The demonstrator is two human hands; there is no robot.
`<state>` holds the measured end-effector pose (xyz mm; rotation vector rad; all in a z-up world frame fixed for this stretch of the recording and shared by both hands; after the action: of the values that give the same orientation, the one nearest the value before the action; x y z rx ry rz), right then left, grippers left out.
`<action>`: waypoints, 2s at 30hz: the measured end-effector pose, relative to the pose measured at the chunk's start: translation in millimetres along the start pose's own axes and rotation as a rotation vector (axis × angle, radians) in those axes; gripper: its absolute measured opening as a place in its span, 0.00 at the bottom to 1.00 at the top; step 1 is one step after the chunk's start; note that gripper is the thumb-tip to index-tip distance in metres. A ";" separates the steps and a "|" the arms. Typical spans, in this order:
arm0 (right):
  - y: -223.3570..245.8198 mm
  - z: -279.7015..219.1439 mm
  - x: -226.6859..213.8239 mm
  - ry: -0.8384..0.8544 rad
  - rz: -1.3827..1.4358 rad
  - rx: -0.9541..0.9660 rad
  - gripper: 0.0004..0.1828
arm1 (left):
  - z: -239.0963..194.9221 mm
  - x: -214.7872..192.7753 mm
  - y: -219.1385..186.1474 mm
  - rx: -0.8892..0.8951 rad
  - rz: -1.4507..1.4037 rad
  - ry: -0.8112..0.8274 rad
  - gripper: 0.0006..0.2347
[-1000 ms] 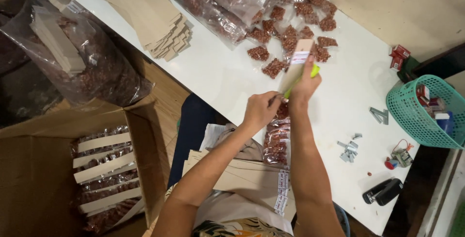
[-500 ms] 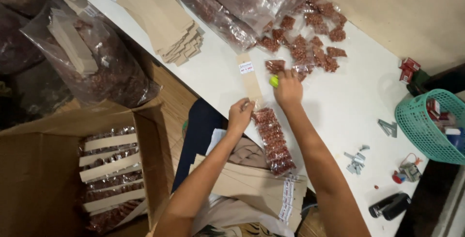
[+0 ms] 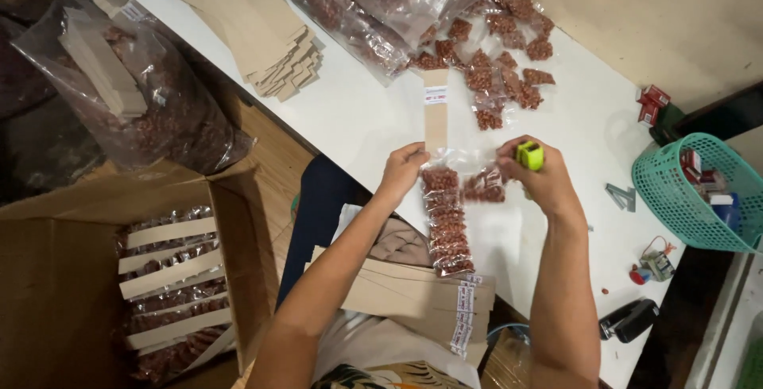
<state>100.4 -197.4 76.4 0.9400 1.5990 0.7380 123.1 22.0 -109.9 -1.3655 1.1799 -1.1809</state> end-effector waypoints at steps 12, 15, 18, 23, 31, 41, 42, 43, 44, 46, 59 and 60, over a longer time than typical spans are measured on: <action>-23.5 55.2 52.5 0.079 0.281 0.084 0.23 | -18.3 3.2 -66.7 0.198 0.153 0.044 0.12; -21.3 51.1 40.0 -0.078 0.337 0.113 0.13 | -23.3 6.1 -77.7 0.255 0.143 0.016 0.11; -6.4 45.6 15.9 -0.464 0.912 0.241 0.26 | -35.7 11.8 -110.7 0.358 0.151 0.010 0.10; -1.5 53.5 35.5 -0.494 0.774 0.290 0.30 | -53.7 18.9 -135.7 0.482 0.178 0.025 0.07; 37.7 34.3 49.3 -0.571 0.747 0.180 0.23 | -64.9 21.9 -148.6 0.559 0.253 0.040 0.07; -172.9 96.8 -20.2 -0.386 -0.465 0.341 0.27 | -10.6 4.5 11.3 -0.016 0.186 0.066 0.16; -186.4 88.9 -23.4 -0.298 -0.604 0.377 0.33 | -10.9 0.6 15.5 -0.072 0.142 0.062 0.20; -164.5 73.1 -25.9 -0.296 -0.606 0.369 0.33 | -8.0 1.3 18.7 -0.070 0.139 0.055 0.20; -151.7 56.6 -21.5 -0.186 -0.332 0.405 0.21 | -6.5 2.3 22.8 -0.071 0.150 0.055 0.19; -117.8 27.2 -11.4 -0.069 -0.060 0.435 0.12 | -4.7 1.3 27.9 -0.075 0.161 0.050 0.18; -40.2 -5.0 56.4 0.088 0.146 0.379 0.18 | -22.4 13.6 -42.6 0.106 0.082 0.033 0.13; -23.5 -15.9 52.5 0.085 0.105 0.392 0.17 | -22.9 14.8 -48.0 0.148 0.129 0.035 0.12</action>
<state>75.0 -163.2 34.6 1.2965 1.8184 0.5494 105.3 10.1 -59.0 -1.1461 1.1635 -1.1797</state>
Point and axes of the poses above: each hand's wrist, its own z-axis towards the middle knuckle, its own x-axis out of the palm, y = z × x, the point moved 9 cm from there along z, towards the middle knuckle, and after that the axes turned 13 degrees about x, right-handed, at the moved point
